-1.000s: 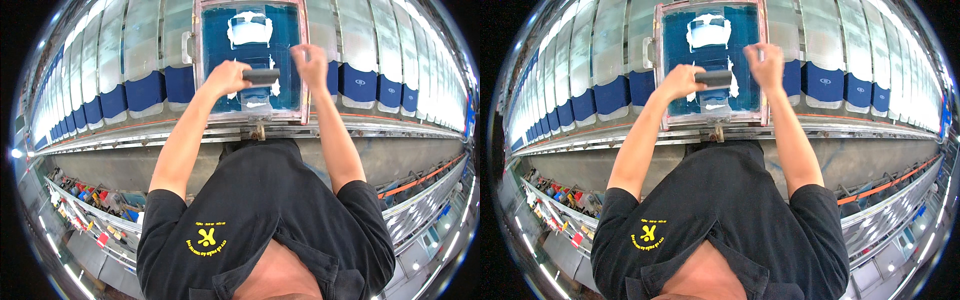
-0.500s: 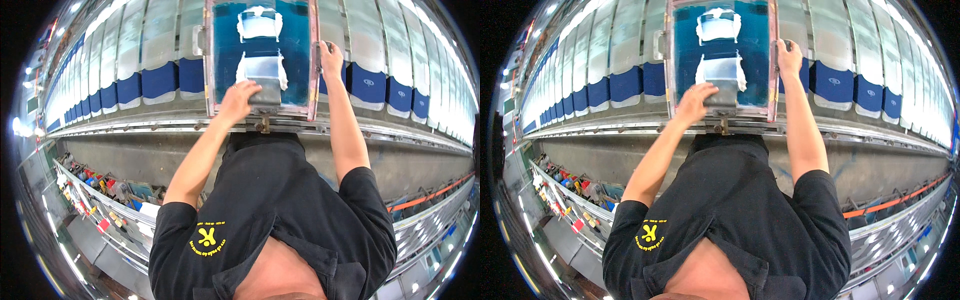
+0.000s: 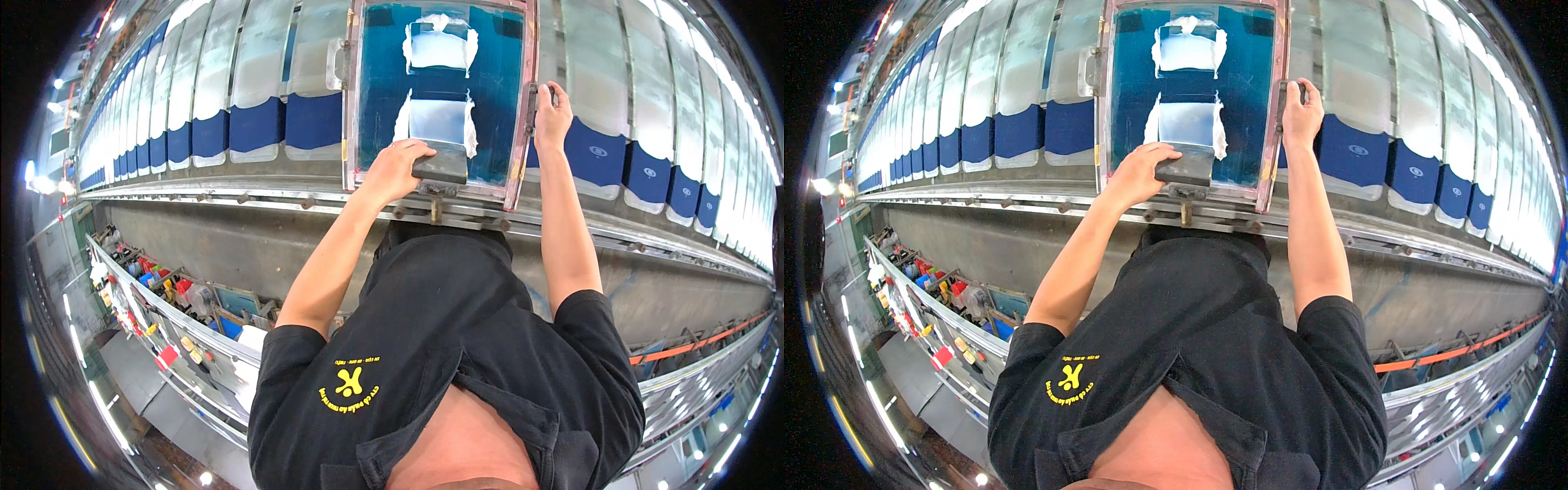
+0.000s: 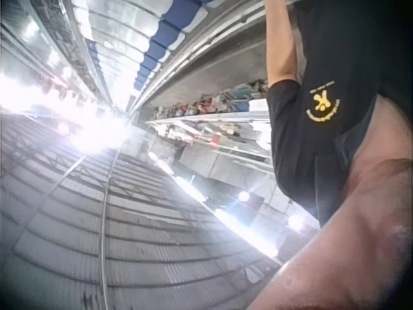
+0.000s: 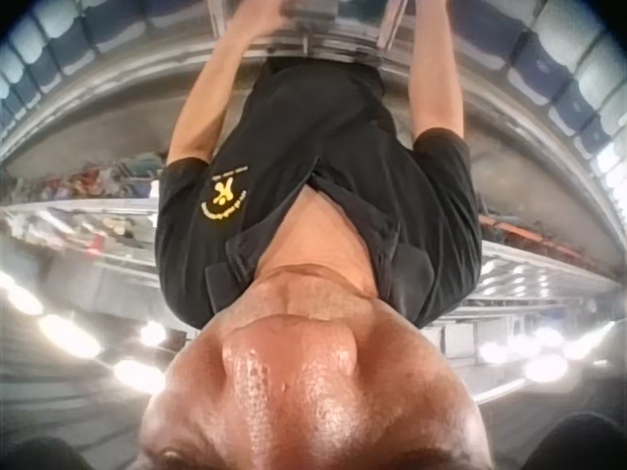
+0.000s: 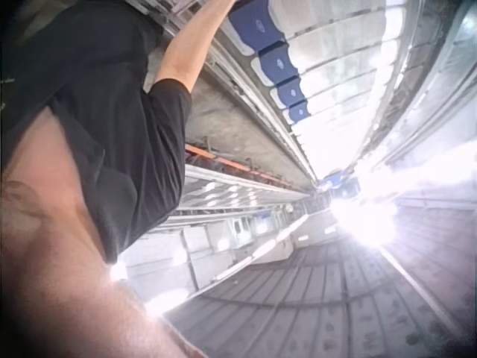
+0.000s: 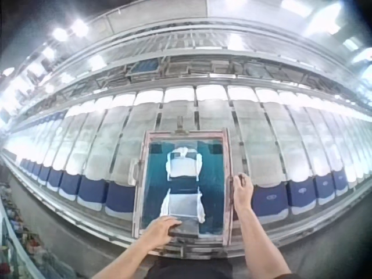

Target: The person uses a squeegee to spread white ink across a screen printing frame held over a row of stadium seats. The person repeatedly pulls the squeegee across the screen to distribute the ink evenly.

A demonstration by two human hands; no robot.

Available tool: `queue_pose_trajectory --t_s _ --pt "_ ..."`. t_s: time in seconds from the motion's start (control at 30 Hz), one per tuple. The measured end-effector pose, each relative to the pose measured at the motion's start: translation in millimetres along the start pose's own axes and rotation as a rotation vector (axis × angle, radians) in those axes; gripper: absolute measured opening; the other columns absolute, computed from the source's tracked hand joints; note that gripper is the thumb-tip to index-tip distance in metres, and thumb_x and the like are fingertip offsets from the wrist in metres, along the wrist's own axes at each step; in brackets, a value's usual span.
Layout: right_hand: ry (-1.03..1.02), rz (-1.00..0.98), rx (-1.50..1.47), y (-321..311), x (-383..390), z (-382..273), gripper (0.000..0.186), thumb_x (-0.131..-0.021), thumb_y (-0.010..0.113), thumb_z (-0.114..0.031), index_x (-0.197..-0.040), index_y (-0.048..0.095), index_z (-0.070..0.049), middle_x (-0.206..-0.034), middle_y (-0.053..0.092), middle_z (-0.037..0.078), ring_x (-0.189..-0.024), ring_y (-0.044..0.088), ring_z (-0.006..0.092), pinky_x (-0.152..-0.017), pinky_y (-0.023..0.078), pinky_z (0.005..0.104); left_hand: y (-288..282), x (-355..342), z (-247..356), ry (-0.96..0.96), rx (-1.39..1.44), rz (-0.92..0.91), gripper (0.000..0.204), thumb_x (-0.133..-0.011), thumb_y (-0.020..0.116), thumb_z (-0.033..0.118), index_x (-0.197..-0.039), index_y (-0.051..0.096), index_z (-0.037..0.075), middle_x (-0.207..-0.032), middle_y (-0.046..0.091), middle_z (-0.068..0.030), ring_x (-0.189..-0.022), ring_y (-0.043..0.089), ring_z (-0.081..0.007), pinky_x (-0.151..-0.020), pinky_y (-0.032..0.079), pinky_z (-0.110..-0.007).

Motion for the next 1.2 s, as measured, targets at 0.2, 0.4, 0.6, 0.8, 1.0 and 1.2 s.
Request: queue_pose_trajectory --t_s 0.2,0.4,0.6,0.8,1.0,1.2 --pt "0.007 0.031 0.306 50.0 28.7 -1.3 0.040 -0.097 0.080 -0.033 -0.130 0.073 -0.011 -0.101 0.073 0.006 -0.087 0.065 0.0177 -0.082 0.052 0.0341 -27.9 22.3 -51.8 0.160 -0.149 -0.006 0.053 -0.078 0.082 0.004 -0.130 0.075 0.008 -0.137 0.072 -0.0131 -0.130 0.065 -0.0347 -0.113 0.049 -0.043" --pt "-0.060 0.005 0.504 55.3 30.4 -7.0 0.049 -0.093 0.079 -0.040 -0.134 0.071 -0.013 -0.120 0.078 0.014 -0.112 0.074 0.0313 -0.100 0.054 0.0413 -66.3 -28.5 -58.8 0.144 0.008 -0.099 0.043 -0.082 0.084 0.010 -0.124 0.077 0.009 -0.120 0.078 -0.0151 -0.112 0.074 -0.0346 -0.097 0.057 -0.044" --pt "-0.013 0.004 0.567 58.4 37.4 -21.6 0.056 -0.094 0.077 -0.042 -0.140 0.066 -0.011 -0.123 0.076 0.015 -0.114 0.072 0.0339 -0.102 0.054 0.0429 -90.3 -117.5 -80.2 -0.067 0.013 -0.208 0.036 -0.091 0.079 0.020 -0.127 0.078 0.017 -0.112 0.079 -0.0155 -0.103 0.075 -0.0371 -0.093 0.059 -0.045" --pt "-0.843 -0.389 0.600 133.4 84.0 -123.3 0.054 -0.093 0.083 -0.042 -0.130 0.072 -0.004 -0.117 0.075 0.020 -0.110 0.071 0.0381 -0.101 0.052 0.0473 -93.9 -140.9 -92.7 -0.067 -0.175 -0.230 0.036 -0.088 0.083 0.023 -0.123 0.077 0.016 -0.109 0.080 -0.0167 -0.103 0.075 -0.0383 -0.091 0.058 -0.049" --pt "-0.768 -0.628 0.713 158.2 133.3 -88.2 0.027 -0.087 0.085 -0.022 -0.104 0.069 -0.008 -0.097 0.071 0.010 -0.094 0.068 0.0354 -0.086 0.050 0.0487 -73.5 -112.1 -84.0 -0.021 -0.182 -0.170 0.024 -0.089 0.082 0.020 -0.113 0.078 0.016 -0.101 0.076 -0.0127 -0.097 0.074 -0.0371 -0.086 0.058 -0.047" --pt "-0.692 -0.746 0.694 132.2 181.4 -88.0 0.029 -0.084 0.087 -0.026 -0.096 0.068 -0.008 -0.094 0.072 0.012 -0.089 0.070 0.0360 -0.083 0.052 0.0481 -67.2 -62.2 -74.4 -0.110 -0.092 -0.348 0.020 -0.086 0.084 0.023 -0.104 0.079 0.017 -0.097 0.077 -0.0130 -0.096 0.075 -0.0361 -0.083 0.058 -0.049"
Point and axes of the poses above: each hand's wrist, its own x-axis away from the middle knuckle, its own y-axis out of the palm, z = x × y, the point moved 3 cm from there along -x, towards the middle knuckle
